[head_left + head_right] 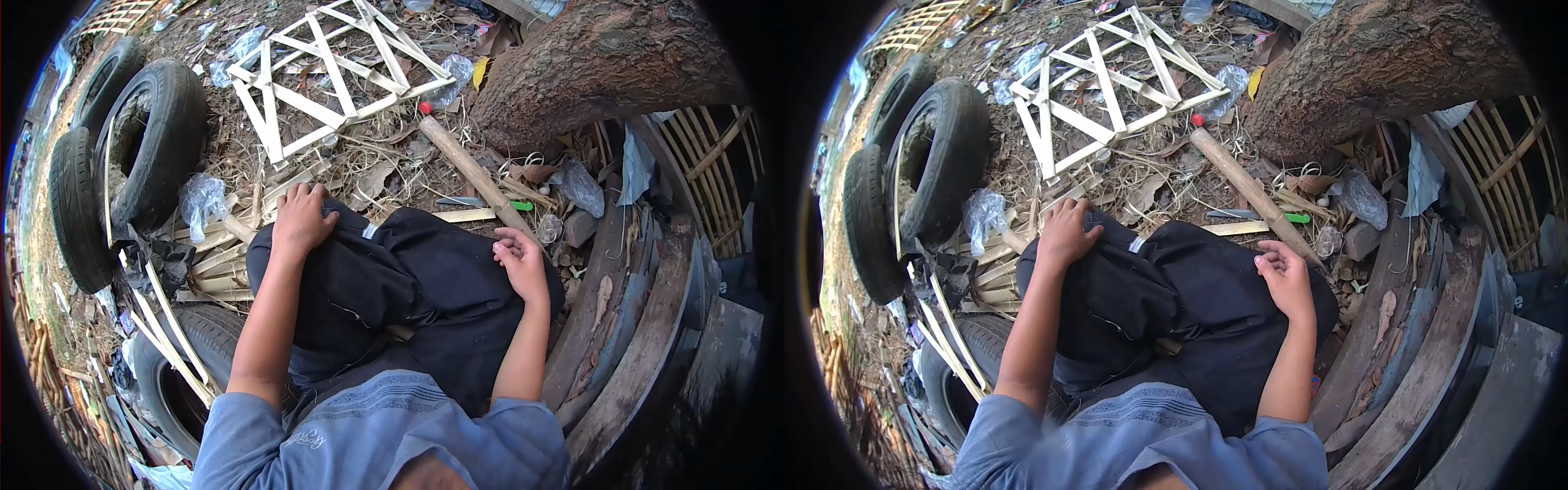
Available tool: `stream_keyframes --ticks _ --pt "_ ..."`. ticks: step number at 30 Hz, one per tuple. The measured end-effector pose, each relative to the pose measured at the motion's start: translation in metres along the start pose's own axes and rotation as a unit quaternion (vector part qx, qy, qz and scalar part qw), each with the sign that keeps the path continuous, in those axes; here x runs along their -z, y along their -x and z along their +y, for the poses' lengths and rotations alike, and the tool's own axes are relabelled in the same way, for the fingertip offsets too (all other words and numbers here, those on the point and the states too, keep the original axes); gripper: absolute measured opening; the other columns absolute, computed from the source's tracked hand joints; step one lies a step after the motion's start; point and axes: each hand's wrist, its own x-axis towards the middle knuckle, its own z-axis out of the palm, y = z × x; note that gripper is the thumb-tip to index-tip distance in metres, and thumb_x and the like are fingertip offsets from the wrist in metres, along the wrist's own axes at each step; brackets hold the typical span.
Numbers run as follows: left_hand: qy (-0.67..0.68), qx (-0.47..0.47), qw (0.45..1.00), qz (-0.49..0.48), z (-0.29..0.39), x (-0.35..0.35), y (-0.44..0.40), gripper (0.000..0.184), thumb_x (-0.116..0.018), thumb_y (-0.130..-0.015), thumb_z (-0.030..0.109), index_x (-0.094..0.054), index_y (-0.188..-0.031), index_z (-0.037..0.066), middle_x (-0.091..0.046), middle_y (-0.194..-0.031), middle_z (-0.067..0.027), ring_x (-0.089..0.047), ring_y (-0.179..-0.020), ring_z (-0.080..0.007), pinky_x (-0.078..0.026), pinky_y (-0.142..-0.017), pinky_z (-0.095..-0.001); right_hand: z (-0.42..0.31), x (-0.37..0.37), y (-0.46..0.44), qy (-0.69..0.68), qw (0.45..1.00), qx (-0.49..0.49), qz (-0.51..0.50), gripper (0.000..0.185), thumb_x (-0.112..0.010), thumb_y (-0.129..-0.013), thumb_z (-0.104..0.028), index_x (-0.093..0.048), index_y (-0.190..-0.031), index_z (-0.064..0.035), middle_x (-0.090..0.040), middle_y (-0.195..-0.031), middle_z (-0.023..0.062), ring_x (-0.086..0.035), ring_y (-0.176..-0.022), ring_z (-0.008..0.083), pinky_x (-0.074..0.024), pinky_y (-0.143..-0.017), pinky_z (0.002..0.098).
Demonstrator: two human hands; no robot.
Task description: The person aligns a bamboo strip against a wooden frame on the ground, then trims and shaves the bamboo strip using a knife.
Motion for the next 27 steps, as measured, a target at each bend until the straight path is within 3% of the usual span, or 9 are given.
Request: stream_keyframes --ticks 3,6,9,10,12,14,18,23,27 --pt "0.01 0.003 1.0 0.006 -0.003 -0.001 0.002 0.04 -0.068 -0.079 0.034 -0.057 -0.111 0.012 -0.057 -0.113 -0.0127 -0.047 -0.12 -0.0305 -0.034 -0.102 -0.0425 -0.003 -0.003 -0.007 0.044 0.999 0.001 -0.006 0.03 -0.064 -0.087 -0.01 -0.059 -0.114 0.0015 -0.06 -0.082 0.0017 -0.057 -0.069 0.0081 -0.0468 -0.063 0.0215" --pt "0.002 -0.012 1.0 0.026 0.001 -0.003 0.0 0.039 -0.068 -0.079 0.033 -0.058 -0.11 0.011 -0.057 -0.113 -0.0107 -0.046 -0.119 -0.0272 -0.035 -0.098 -0.0416 -0.008 0.006 -0.032 0.169 0.977 -0.041 -0.124 0.03 -0.065 -0.086 -0.011 -0.06 -0.112 0.003 -0.058 -0.078 0.0012 -0.055 -0.069 0.0059 -0.0459 -0.062 0.0218" --pt "0.007 -0.005 1.0 0.013 0.001 -0.003 -0.003 0.04 -0.069 -0.079 0.032 -0.058 -0.111 0.011 -0.057 -0.114 -0.0107 -0.046 -0.12 -0.0273 -0.035 -0.098 -0.0417 -0.011 0.002 -0.064 0.443 0.88 0.057 -0.163 0.032 -0.065 -0.081 -0.011 -0.062 -0.111 0.0003 -0.067 -0.091 0.0124 -0.065 -0.079 0.028 -0.0509 -0.074 0.0365" --pt "0.013 0.0 1.0 0.003 0.003 -0.001 -0.004 0.042 -0.069 -0.078 0.032 -0.058 -0.112 0.01 -0.057 -0.115 -0.0114 -0.045 -0.121 -0.0281 -0.035 -0.099 -0.043 -0.005 0.0 -0.076 0.444 0.879 0.054 -0.164 0.032 -0.065 -0.081 -0.011 -0.062 -0.111 0.0003 -0.067 -0.091 0.0124 -0.065 -0.079 0.028 -0.0509 -0.074 0.0365" --pt "0.007 0.006 1.0 -0.01 0.008 -0.001 -0.004 0.043 -0.069 -0.078 0.032 -0.058 -0.113 0.01 -0.056 -0.116 -0.0119 -0.045 -0.122 -0.0286 -0.035 -0.1 -0.0441 0.007 -0.02 -0.103 0.479 0.851 0.072 -0.204 0.028 -0.063 -0.079 -0.012 -0.065 -0.105 -0.0022 -0.065 -0.103 0.0213 -0.061 -0.1 0.0372 -0.0486 -0.086 0.046" --pt "0.002 0.009 1.0 -0.03 0.004 0.0 -0.007 0.048 -0.069 -0.079 0.033 -0.055 -0.118 0.008 -0.054 -0.12 -0.014 -0.043 -0.124 -0.03 -0.034 -0.104 -0.047 0.031 -0.034 -0.129 0.531 0.817 0.067 -0.215 0.026 -0.064 -0.078 -0.013 -0.066 -0.102 -0.0033 -0.065 -0.104 0.0209 -0.062 -0.101 0.0359 -0.049 -0.087 0.0447" --pt "-0.008 0.006 1.0 -0.006 -0.004 -0.005 -0.008 0.049 -0.066 -0.081 0.034 -0.054 -0.118 0.005 -0.054 -0.117 -0.0164 -0.042 -0.124 -0.0323 -0.033 -0.106 -0.048 0.047 -0.054 -0.143 0.541 0.807 0.104 -0.212 0.035 -0.072 -0.074 -0.013 -0.06 -0.107 -0.0077 -0.064 -0.103 0.019 -0.061 -0.099 0.0364 -0.0491 -0.085 0.045" --pt "0.035 -0.007 0.999 -0.008 -0.009 -0.008 -0.007 0.052 -0.067 -0.079 0.032 -0.053 -0.12 0.004 -0.055 -0.118 -0.0162 -0.043 -0.125 -0.031 -0.034 -0.101 -0.0446 0.056 -0.055 -0.146 0.602 0.752 0.133 -0.234 0.042 -0.078 -0.066 -0.01 -0.056 -0.101 -0.0023 -0.064 -0.097 0.0206 -0.062 -0.092 0.0388 -0.0507 -0.078 0.0463" --pt "0.081 -0.03 0.99 0.108 -0.012 -0.015 -0.002 0.044 -0.068 -0.077 0.029 -0.056 -0.113 0.005 -0.055 -0.112 -0.0142 -0.046 -0.12 -0.0295 -0.035 -0.099 -0.0436 0.05 -0.061 -0.149 0.625 0.722 0.194 -0.225 0.041 -0.079 -0.064 -0.008 -0.056 -0.098 -0.0023 -0.062 -0.095 0.0186 -0.061 -0.093 0.0378 -0.0504 -0.079 0.0448"
